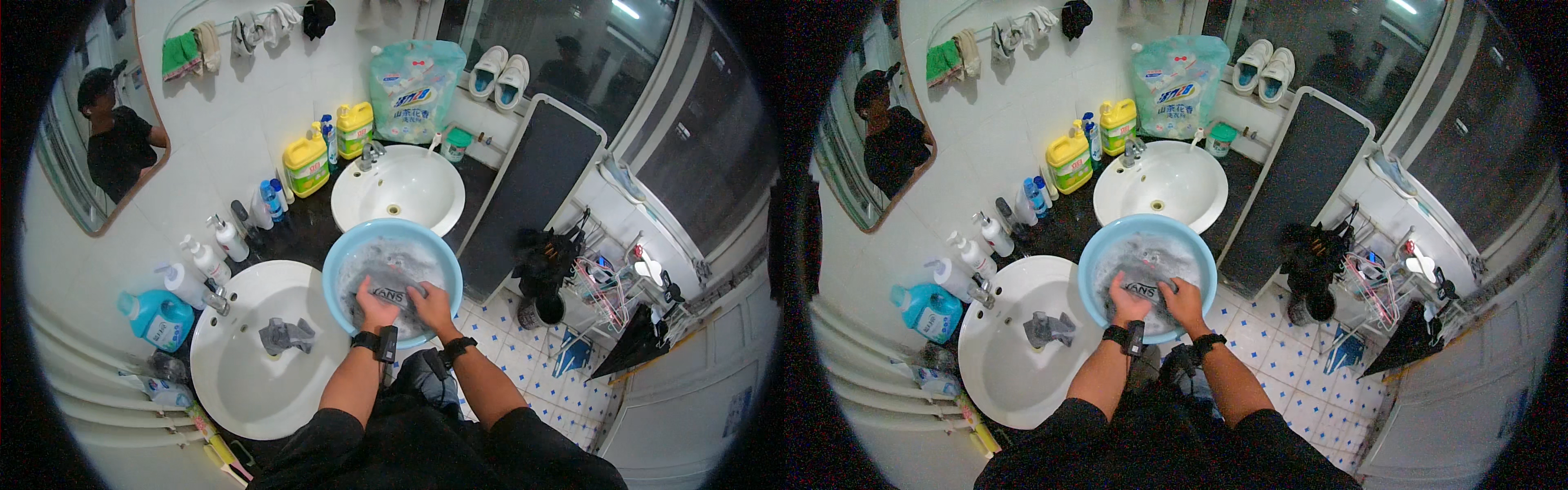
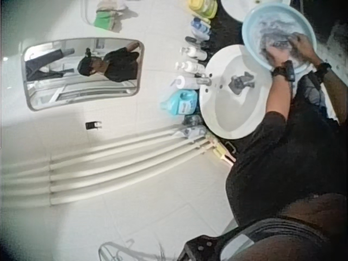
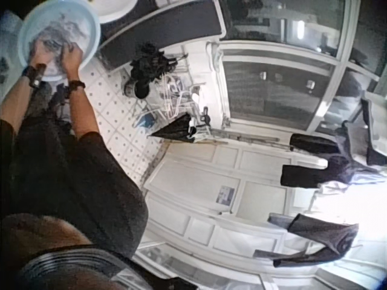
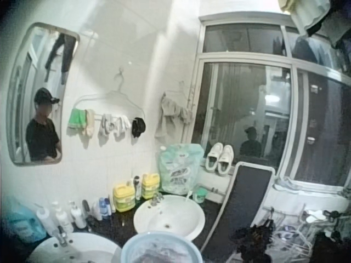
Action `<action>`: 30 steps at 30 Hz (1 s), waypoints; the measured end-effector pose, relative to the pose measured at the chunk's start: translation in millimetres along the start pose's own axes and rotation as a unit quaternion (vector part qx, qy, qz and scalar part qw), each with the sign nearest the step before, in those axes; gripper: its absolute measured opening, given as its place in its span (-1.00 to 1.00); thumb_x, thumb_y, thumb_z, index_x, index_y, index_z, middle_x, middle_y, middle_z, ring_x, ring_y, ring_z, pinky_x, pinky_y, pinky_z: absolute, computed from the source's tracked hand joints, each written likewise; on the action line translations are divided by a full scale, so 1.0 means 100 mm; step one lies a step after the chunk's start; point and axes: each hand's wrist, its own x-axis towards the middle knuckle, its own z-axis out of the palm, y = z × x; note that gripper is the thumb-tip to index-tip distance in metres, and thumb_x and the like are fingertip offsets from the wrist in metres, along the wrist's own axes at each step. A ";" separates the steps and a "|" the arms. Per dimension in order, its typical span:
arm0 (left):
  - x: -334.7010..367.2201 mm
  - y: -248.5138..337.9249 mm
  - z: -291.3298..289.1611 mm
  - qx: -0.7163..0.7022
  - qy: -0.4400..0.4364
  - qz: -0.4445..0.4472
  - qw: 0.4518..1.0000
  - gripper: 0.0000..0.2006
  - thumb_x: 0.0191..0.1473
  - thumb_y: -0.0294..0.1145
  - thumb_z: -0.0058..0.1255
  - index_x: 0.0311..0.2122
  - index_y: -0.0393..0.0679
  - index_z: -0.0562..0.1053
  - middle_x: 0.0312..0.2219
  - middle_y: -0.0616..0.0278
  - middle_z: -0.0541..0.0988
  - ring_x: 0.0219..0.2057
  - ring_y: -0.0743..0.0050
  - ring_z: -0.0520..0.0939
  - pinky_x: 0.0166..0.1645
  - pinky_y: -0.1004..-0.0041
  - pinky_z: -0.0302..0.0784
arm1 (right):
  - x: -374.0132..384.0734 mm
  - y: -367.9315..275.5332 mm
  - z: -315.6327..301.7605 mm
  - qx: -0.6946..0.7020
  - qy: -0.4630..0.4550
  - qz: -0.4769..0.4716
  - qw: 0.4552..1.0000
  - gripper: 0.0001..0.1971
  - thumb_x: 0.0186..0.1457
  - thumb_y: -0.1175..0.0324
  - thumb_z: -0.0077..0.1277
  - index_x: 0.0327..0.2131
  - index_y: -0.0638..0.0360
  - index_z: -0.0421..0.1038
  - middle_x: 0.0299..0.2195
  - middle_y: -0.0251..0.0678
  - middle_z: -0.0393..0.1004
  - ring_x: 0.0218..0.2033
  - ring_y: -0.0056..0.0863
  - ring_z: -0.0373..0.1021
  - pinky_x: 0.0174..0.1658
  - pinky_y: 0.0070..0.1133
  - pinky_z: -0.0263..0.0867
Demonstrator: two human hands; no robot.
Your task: The person washes a grey garment by hand in a basin of soapy water, rubbing the fabric together and rinsing it.
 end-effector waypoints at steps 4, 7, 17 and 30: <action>-0.01 0.00 0.00 0.006 -0.054 -0.004 0.999 -0.55 0.03 -0.13 -0.29 -0.08 -0.26 0.32 -0.19 0.04 0.46 -0.13 0.11 0.43 0.02 0.22 0.25 | 0.00 -0.01 -0.01 0.002 0.010 -0.007 1.000 -0.68 -0.06 0.18 0.04 -0.40 0.30 0.45 -0.61 -0.05 0.43 -0.56 -0.28 0.41 -0.44 -0.45 0.26; 0.01 -0.01 -0.03 -0.001 -0.057 -0.016 0.998 -0.56 0.02 -0.13 -0.27 -0.08 -0.24 0.32 -0.17 0.05 0.45 -0.12 0.11 0.41 0.03 0.21 0.24 | 0.00 -0.02 -0.02 0.006 0.017 -0.004 1.000 -0.69 -0.06 0.18 0.03 -0.41 0.29 0.45 -0.60 -0.04 0.43 -0.55 -0.24 0.40 -0.44 -0.45 0.26; -0.04 -0.01 -0.04 0.015 -0.053 -0.022 0.998 -0.58 0.02 -0.14 -0.24 -0.08 -0.21 0.32 -0.13 0.08 0.43 -0.09 0.13 0.39 0.03 0.19 0.20 | -0.05 -0.04 -0.02 -0.024 0.020 -0.016 0.999 -0.67 -0.05 0.16 0.03 -0.42 0.31 0.44 -0.59 -0.01 0.42 -0.54 -0.20 0.38 -0.44 -0.41 0.24; 0.11 -0.01 -0.12 0.033 -0.023 -0.001 0.999 -0.57 0.02 -0.13 -0.24 -0.06 -0.20 0.31 -0.14 0.07 0.42 -0.11 0.12 0.39 0.02 0.18 0.22 | -0.01 -0.05 -0.01 0.008 0.021 -0.017 1.000 -0.69 -0.05 0.20 0.03 -0.41 0.33 0.44 -0.58 0.01 0.42 -0.53 -0.14 0.38 -0.44 -0.40 0.25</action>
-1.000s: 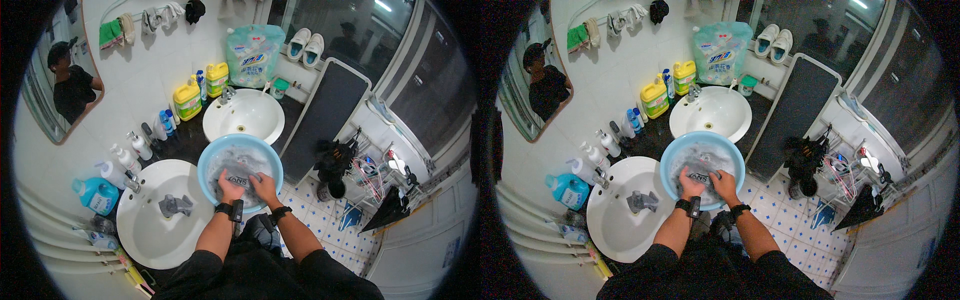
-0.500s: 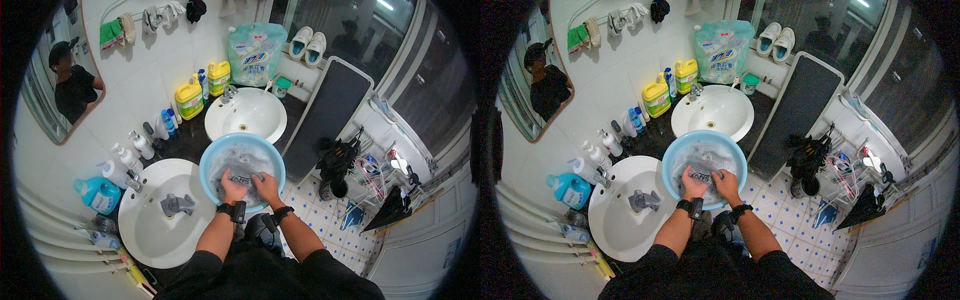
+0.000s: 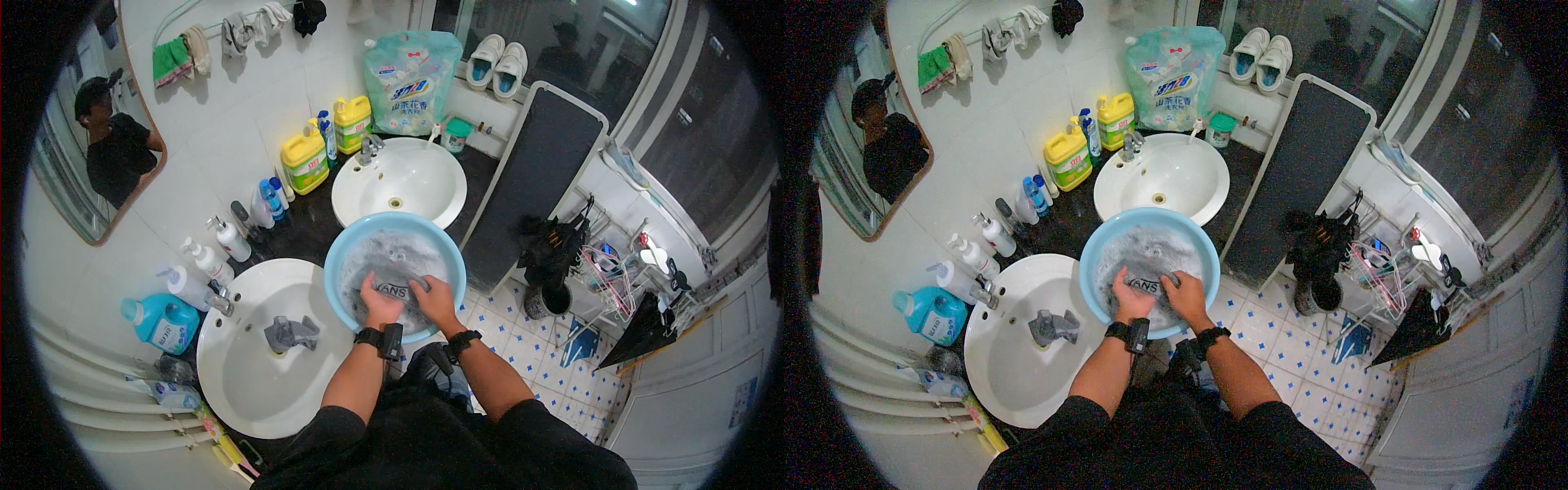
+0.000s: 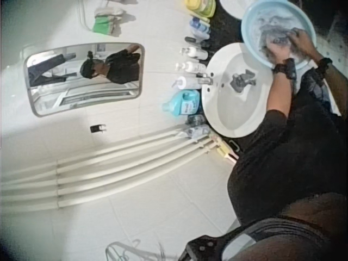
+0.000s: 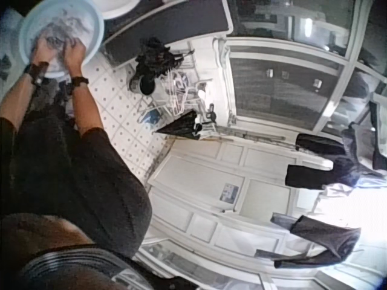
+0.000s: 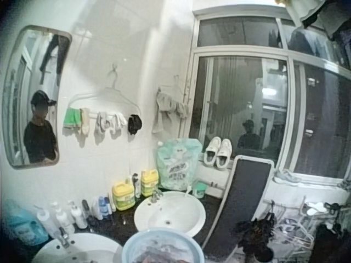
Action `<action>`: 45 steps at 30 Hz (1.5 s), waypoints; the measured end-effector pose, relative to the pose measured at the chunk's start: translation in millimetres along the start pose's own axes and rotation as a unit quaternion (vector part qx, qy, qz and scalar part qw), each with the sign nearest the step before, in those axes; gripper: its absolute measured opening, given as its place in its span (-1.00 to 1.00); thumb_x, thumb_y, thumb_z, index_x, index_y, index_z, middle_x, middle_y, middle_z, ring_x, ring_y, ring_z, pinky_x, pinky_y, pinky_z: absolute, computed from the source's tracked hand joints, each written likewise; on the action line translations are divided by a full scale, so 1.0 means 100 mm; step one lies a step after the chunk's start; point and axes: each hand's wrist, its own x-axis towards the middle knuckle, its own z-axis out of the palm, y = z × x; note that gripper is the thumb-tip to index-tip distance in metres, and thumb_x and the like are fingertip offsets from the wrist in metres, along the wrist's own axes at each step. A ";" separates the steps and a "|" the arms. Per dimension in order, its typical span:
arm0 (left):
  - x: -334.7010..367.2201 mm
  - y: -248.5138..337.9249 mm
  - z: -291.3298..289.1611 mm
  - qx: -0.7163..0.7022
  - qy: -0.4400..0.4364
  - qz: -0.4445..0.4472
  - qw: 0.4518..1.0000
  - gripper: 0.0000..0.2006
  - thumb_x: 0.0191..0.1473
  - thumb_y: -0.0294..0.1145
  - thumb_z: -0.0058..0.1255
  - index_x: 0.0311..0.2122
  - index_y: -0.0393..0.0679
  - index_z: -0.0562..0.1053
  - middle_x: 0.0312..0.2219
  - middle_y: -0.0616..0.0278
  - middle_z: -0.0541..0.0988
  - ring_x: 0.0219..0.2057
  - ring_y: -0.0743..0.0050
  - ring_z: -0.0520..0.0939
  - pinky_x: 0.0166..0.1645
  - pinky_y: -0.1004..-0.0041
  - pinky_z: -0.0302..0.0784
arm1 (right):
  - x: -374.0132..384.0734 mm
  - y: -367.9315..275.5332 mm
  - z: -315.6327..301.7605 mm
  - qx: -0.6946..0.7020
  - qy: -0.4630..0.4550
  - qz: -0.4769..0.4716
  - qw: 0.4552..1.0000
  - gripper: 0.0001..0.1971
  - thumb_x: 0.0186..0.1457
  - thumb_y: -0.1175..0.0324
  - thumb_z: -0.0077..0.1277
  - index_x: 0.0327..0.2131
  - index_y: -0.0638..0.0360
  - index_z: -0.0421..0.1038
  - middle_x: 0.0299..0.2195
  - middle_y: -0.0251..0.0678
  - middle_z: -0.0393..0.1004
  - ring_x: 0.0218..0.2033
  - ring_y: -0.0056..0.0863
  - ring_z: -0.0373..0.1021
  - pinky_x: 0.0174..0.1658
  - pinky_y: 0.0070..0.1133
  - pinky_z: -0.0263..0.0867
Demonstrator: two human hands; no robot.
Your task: The person washes a grey garment by hand in a basin of soapy water, rubbing the fabric together and rinsing it.
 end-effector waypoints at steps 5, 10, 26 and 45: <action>-0.03 -0.02 0.02 0.005 0.040 -0.001 0.999 -0.56 0.00 -0.12 -0.20 -0.07 -0.19 0.30 -0.15 0.08 0.41 -0.12 0.11 0.39 0.01 0.17 0.23 | -0.01 0.00 -0.02 -0.003 -0.001 0.008 1.000 -0.69 -0.06 0.21 0.04 -0.41 0.33 0.44 -0.57 -0.01 0.43 -0.53 -0.15 0.39 -0.42 -0.43 0.26; -0.05 -0.01 0.06 -0.015 0.033 -0.012 0.999 -0.56 0.00 -0.12 -0.20 -0.07 -0.19 0.29 -0.15 0.09 0.40 -0.12 0.10 0.38 0.00 0.14 0.22 | -0.03 0.03 -0.01 0.016 0.031 0.011 0.999 -0.70 -0.06 0.22 0.04 -0.42 0.33 0.45 -0.56 -0.06 0.46 -0.52 -0.25 0.41 -0.40 -0.46 0.27; -0.07 -0.01 0.25 0.011 -0.092 -0.107 0.990 -0.59 0.05 -0.24 -0.20 -0.01 -0.21 0.26 -0.12 0.07 0.43 -0.08 0.10 0.40 0.08 0.17 0.19 | -0.03 0.05 -0.04 0.060 0.075 0.057 0.994 -0.70 -0.08 0.23 0.08 -0.41 0.33 0.43 -0.57 -0.03 0.45 -0.51 -0.20 0.42 -0.42 -0.43 0.29; 0.03 -0.04 0.03 0.174 -0.013 -0.217 0.960 -0.71 0.06 -0.27 -0.04 -0.12 -0.12 0.33 -0.24 0.26 0.45 -0.16 0.36 0.43 -0.06 0.25 0.30 | -0.04 0.06 -0.01 0.029 0.059 0.037 0.997 -0.71 -0.09 0.25 0.05 -0.41 0.34 0.43 -0.61 -0.07 0.44 -0.57 -0.33 0.40 -0.46 -0.47 0.26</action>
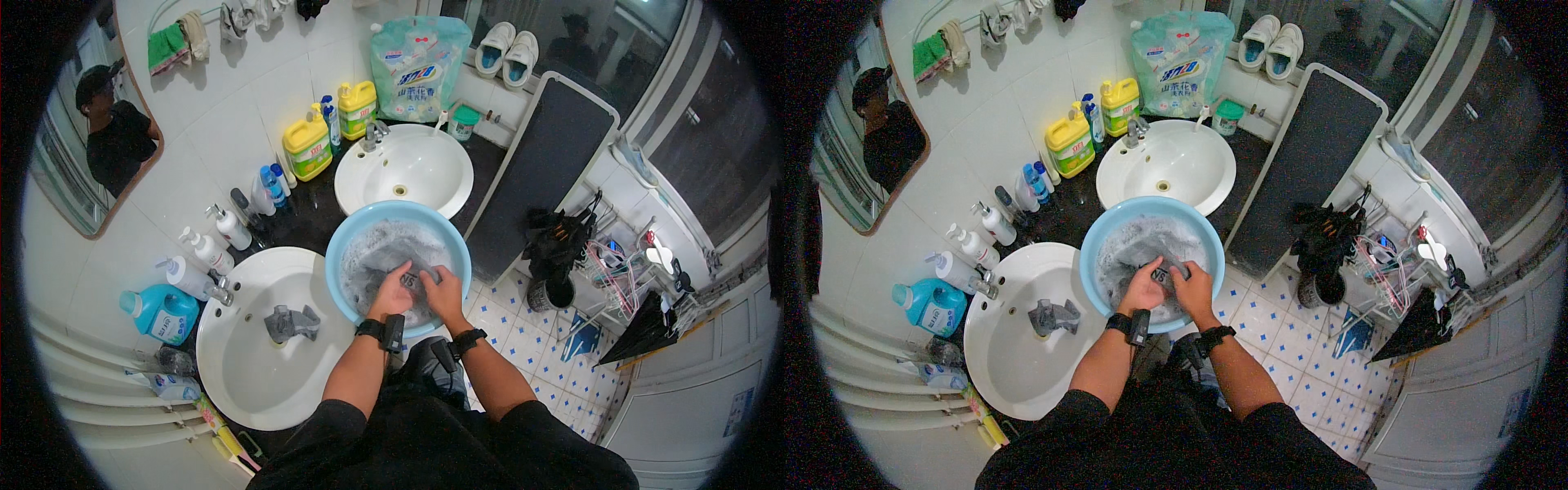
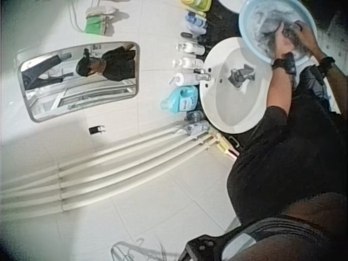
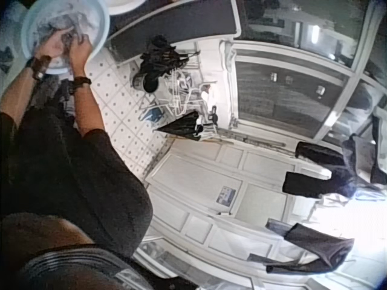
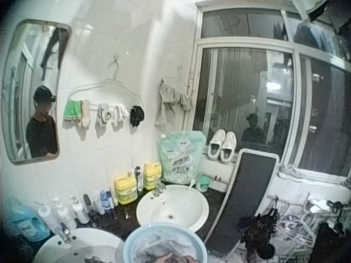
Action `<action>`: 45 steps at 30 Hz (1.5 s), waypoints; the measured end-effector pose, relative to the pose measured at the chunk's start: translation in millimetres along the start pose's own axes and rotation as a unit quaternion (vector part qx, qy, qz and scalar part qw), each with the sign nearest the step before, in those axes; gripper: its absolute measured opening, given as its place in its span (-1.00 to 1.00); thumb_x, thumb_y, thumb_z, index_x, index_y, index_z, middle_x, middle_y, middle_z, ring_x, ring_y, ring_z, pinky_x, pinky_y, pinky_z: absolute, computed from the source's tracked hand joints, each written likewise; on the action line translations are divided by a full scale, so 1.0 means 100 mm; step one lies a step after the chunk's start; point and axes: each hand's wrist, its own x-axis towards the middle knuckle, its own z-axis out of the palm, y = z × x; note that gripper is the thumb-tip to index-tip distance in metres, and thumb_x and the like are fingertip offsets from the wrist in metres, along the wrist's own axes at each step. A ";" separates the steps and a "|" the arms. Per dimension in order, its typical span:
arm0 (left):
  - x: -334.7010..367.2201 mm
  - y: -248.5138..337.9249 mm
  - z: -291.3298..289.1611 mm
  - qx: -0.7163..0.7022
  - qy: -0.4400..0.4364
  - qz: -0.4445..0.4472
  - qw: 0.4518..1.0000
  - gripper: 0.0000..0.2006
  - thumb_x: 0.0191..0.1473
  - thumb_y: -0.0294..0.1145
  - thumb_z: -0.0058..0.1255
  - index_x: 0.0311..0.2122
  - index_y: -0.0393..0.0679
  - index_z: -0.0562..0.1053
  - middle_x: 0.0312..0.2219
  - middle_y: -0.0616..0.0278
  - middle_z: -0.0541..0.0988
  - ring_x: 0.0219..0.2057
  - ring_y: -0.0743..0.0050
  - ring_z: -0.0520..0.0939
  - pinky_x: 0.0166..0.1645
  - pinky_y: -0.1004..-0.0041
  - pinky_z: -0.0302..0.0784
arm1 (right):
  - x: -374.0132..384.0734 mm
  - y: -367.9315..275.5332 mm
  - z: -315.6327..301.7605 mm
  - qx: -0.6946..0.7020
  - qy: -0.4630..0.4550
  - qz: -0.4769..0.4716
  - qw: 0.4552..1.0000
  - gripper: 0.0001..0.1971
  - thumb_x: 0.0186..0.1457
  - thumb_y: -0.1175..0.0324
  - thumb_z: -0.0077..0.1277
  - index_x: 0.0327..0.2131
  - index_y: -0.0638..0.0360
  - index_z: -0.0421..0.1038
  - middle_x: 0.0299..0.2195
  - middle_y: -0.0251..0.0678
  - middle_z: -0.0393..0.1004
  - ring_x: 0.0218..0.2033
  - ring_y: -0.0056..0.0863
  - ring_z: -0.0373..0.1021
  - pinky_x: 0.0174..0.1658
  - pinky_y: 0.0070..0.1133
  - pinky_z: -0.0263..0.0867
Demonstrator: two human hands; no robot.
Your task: The person washes a grey garment by hand in a basin of soapy water, rubbing the fabric together and rinsing it.
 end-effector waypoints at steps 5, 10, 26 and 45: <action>0.03 -0.06 -0.08 0.044 0.048 0.113 0.991 -0.74 0.08 -0.20 -0.06 -0.19 -0.12 0.37 -0.33 0.32 0.48 -0.25 0.45 0.48 -0.11 0.43 0.35 | -0.01 0.02 0.02 -0.021 -0.005 -0.032 0.999 -0.71 -0.09 0.24 0.06 -0.39 0.33 0.43 -0.59 -0.02 0.43 -0.56 -0.24 0.41 -0.45 -0.45 0.27; 0.12 -0.06 -0.16 -0.033 0.107 0.141 0.984 -0.75 0.12 -0.15 -0.13 -0.25 -0.10 0.38 -0.39 0.35 0.48 -0.33 0.52 0.48 -0.22 0.49 0.37 | -0.02 -0.02 0.00 -0.040 -0.027 -0.043 0.998 -0.70 -0.08 0.24 0.06 -0.38 0.32 0.42 -0.57 0.01 0.43 -0.53 -0.17 0.40 -0.43 -0.42 0.27; 0.15 -0.03 -0.24 0.074 0.027 0.222 0.972 -0.83 0.11 -0.46 -0.14 -0.18 -0.22 0.36 -0.27 0.21 0.46 -0.25 0.38 0.49 -0.15 0.43 0.40 | 0.05 0.04 0.05 0.007 0.013 -0.058 0.998 -0.70 -0.04 0.23 0.04 -0.37 0.31 0.38 -0.63 -0.03 0.41 -0.58 -0.14 0.40 -0.48 -0.39 0.27; 0.15 -0.07 -0.16 -0.081 0.028 0.190 0.978 -0.73 0.17 -0.33 -0.30 -0.09 -0.22 0.29 -0.18 0.13 0.44 -0.15 0.24 0.44 -0.01 0.28 0.32 | 0.15 0.24 0.08 -0.021 -0.119 -0.011 0.993 -0.67 0.02 0.18 -0.05 -0.35 0.34 0.38 -0.52 -0.05 0.43 -0.46 -0.25 0.38 -0.36 -0.44 0.26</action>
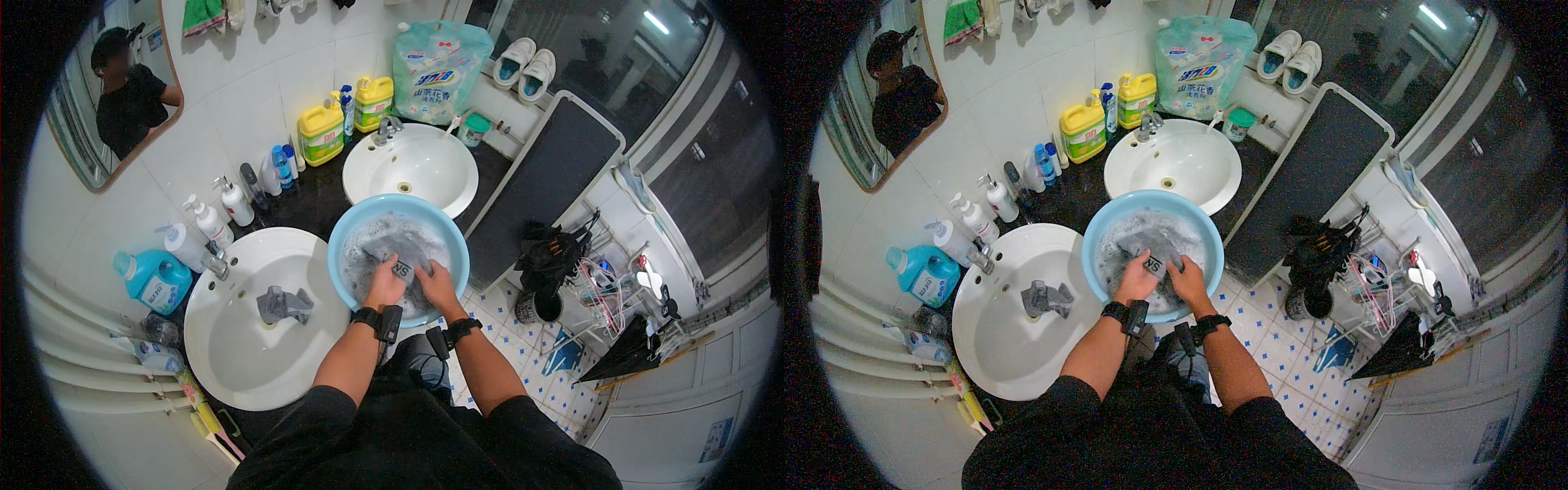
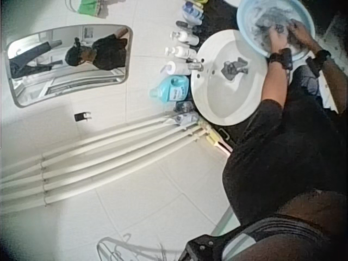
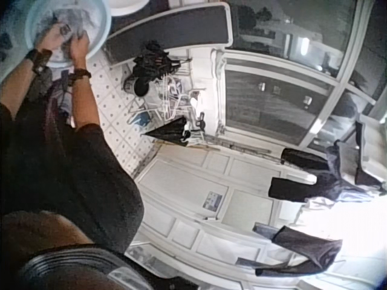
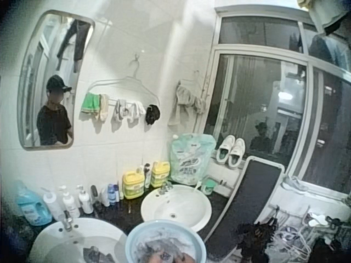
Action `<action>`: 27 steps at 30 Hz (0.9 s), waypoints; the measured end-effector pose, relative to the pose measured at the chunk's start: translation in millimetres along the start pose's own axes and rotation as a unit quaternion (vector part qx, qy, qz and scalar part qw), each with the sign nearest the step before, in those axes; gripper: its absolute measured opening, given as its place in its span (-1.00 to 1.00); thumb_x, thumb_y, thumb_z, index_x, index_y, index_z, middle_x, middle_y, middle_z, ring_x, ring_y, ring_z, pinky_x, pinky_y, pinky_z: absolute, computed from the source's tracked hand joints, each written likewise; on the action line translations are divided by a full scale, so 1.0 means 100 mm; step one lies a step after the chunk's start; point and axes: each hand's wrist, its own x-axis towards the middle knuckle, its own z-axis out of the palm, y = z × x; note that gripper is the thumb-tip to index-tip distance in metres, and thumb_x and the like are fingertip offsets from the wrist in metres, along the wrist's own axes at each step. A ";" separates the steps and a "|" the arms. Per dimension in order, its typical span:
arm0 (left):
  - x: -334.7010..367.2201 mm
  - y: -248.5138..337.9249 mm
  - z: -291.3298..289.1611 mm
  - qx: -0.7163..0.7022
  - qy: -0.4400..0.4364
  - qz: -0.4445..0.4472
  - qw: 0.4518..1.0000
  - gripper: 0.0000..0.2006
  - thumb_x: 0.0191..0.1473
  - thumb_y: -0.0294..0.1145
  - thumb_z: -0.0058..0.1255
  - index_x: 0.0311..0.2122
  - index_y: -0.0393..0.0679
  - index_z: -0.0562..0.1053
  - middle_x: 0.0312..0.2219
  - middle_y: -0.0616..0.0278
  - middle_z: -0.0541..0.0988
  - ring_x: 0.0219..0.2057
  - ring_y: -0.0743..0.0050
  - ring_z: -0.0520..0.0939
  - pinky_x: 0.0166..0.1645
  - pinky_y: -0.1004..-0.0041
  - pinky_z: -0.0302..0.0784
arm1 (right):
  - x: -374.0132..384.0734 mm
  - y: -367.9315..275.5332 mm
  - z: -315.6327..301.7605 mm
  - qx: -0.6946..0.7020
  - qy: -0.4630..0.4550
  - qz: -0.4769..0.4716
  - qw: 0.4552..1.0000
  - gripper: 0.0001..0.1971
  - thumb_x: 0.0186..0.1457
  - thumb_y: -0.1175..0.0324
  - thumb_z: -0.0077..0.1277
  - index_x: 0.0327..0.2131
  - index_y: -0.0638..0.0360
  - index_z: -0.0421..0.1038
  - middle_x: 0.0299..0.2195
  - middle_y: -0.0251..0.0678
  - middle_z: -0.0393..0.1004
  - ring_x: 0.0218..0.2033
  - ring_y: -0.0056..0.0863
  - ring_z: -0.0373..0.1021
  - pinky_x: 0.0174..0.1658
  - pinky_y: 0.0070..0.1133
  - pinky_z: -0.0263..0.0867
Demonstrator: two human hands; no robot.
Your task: The person washes a grey garment by hand in a basin of soapy water, rubbing the fabric together and rinsing it.
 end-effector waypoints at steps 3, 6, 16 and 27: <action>0.05 0.07 -0.09 -0.057 -0.032 -0.012 0.998 -0.73 0.12 -0.33 -0.23 -0.11 -0.23 0.31 -0.22 0.13 0.45 -0.18 0.23 0.45 -0.05 0.28 0.33 | -0.02 -0.05 0.05 0.002 0.009 -0.031 0.999 -0.68 -0.03 0.24 -0.02 -0.26 0.31 0.36 -0.41 0.06 0.44 -0.37 -0.02 0.37 -0.27 -0.33 0.25; -0.09 0.10 0.09 -0.110 -0.062 -0.046 0.991 -0.69 0.09 -0.30 -0.21 -0.10 -0.25 0.31 -0.18 0.11 0.46 -0.14 0.24 0.46 0.01 0.25 0.31 | 0.00 0.00 -0.01 0.022 0.023 -0.046 0.998 -0.78 -0.08 0.41 -0.06 -0.33 0.32 0.38 -0.48 -0.10 0.46 -0.43 -0.19 0.40 -0.31 -0.43 0.26; -0.12 0.08 0.14 -0.119 -0.080 -0.035 0.989 -0.62 0.15 -0.24 -0.33 0.00 -0.27 0.23 -0.11 0.03 0.41 -0.08 0.14 0.42 0.04 0.23 0.28 | -0.02 -0.05 -0.06 0.278 -0.003 0.075 0.958 -0.88 -0.07 0.42 -0.14 -0.51 0.24 0.38 -0.63 -0.52 0.27 -0.59 -0.72 0.14 -0.51 -0.71 0.03; -0.12 0.27 -0.20 0.814 -0.075 0.008 0.576 -0.55 -0.23 -0.43 0.09 -0.14 -0.35 0.36 -0.27 0.03 0.51 -0.29 0.20 0.54 -0.23 0.36 0.46 | -0.07 -0.25 -0.01 0.101 0.009 0.000 0.995 -0.78 0.00 0.29 -0.01 -0.39 0.28 0.45 -0.58 -0.30 0.42 -0.54 -0.59 0.30 -0.43 -0.60 0.24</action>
